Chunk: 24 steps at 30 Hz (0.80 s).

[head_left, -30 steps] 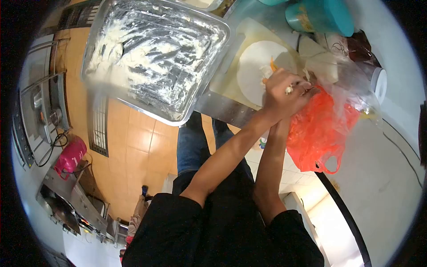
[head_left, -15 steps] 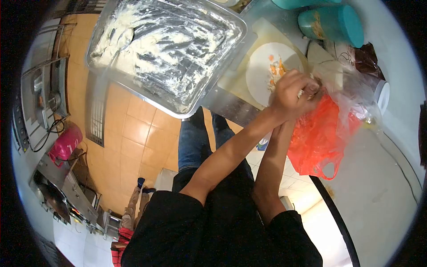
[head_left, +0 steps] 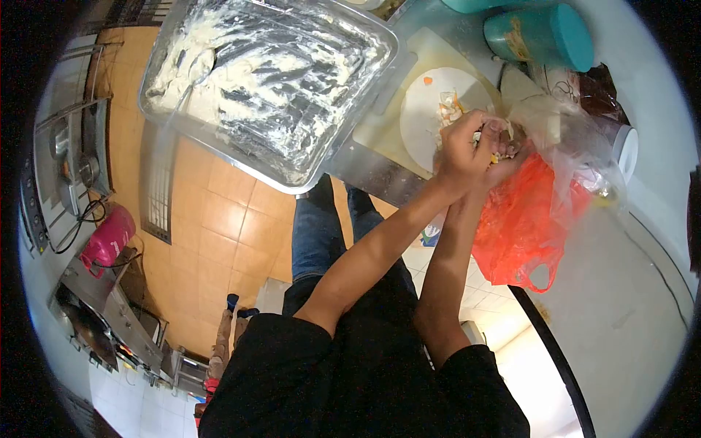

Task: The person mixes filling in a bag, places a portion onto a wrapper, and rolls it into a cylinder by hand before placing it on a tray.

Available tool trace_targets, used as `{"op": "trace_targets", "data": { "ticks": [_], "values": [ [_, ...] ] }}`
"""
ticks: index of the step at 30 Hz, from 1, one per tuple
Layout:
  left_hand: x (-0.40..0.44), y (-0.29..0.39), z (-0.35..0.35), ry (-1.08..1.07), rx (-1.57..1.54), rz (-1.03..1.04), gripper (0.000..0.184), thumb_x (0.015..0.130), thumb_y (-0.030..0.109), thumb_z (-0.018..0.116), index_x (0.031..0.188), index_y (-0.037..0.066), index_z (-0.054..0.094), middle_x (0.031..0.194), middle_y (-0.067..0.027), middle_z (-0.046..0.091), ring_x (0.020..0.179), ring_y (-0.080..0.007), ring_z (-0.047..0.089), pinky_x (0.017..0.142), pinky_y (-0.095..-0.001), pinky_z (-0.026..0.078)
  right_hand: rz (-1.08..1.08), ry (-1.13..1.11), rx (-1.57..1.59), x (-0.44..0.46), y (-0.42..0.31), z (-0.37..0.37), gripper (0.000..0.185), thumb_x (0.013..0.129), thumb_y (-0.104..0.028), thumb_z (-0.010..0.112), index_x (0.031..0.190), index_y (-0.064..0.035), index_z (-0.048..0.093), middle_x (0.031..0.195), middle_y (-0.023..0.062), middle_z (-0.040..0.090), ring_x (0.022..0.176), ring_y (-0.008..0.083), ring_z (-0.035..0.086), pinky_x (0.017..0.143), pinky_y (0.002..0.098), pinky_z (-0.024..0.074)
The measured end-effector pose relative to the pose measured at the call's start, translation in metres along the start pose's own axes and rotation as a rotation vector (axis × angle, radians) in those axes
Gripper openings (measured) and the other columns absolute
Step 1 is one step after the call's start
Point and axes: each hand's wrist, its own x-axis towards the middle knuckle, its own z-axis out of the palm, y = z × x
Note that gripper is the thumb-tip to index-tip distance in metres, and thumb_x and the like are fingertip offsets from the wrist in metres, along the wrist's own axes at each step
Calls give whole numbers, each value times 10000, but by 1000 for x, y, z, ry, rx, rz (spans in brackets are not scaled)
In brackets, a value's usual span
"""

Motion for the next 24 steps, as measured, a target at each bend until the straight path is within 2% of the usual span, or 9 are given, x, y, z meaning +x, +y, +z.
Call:
{"op": "trace_targets", "data": {
  "ticks": [5,7,11,14,16,18,20,22,24],
  "values": [
    [-19,26,-1,-42,119,105,133,982,40,542,909,-31,627,716,-81,638,659,-124,619,612,-293,497,136,102,8,-40,-19,0,426,1038,-476,475,737,-180,421,604,-24,366,524,92,385,480,245,321],
    [-35,43,-6,-30,111,-88,108,936,54,595,855,-16,615,775,-129,635,697,-236,643,652,-348,504,194,140,20,-56,-27,-1,419,1041,-471,469,743,-179,426,600,-26,363,517,90,380,471,245,315],
    [-83,85,-16,-13,61,-221,143,955,85,577,848,9,633,795,-117,651,731,-239,621,709,-345,488,262,175,89,-93,-56,-17,409,1046,-463,460,753,-179,434,595,-29,357,508,85,374,459,246,307],
    [-124,119,0,-157,60,-8,154,966,100,569,860,10,638,795,-110,659,758,-226,616,713,-343,476,281,-158,491,-130,-104,-45,391,1064,-444,412,791,-167,447,636,-36,387,518,74,365,455,247,292],
    [-140,129,27,-267,76,104,152,982,85,547,864,12,606,779,-84,650,714,-196,606,674,-315,477,42,219,-184,-144,-155,-45,407,1072,-460,371,858,-138,496,694,-22,412,574,94,423,501,279,368],
    [-156,125,62,-370,97,221,152,999,70,524,867,13,575,763,-58,641,669,-167,596,636,-286,477,-42,169,-79,-128,-183,-77,387,1072,-432,371,903,-117,519,731,-10,442,629,111,470,558,309,419],
    [-167,103,107,-423,-21,166,165,1003,92,532,857,25,570,773,-60,621,674,-148,577,635,-303,464,-125,126,27,-108,-202,-112,373,1072,-404,371,949,-97,542,768,2,472,684,128,516,614,340,469],
    [-173,70,145,-472,-169,-301,213,1031,151,512,870,28,577,793,-52,609,712,-129,566,655,-309,457,-30,252,-47,-74,-205,-131,332,1053,-350,380,997,-70,549,826,29,535,799,176,589,753,394,509],
    [-163,37,171,-427,35,-405,257,1052,188,473,892,21,584,823,-40,600,756,-107,563,682,-296,455,157,241,88,-40,-208,-131,312,1021,-303,419,1049,-35,575,944,69,634,827,205,625,772,390,511]
  ]
}}
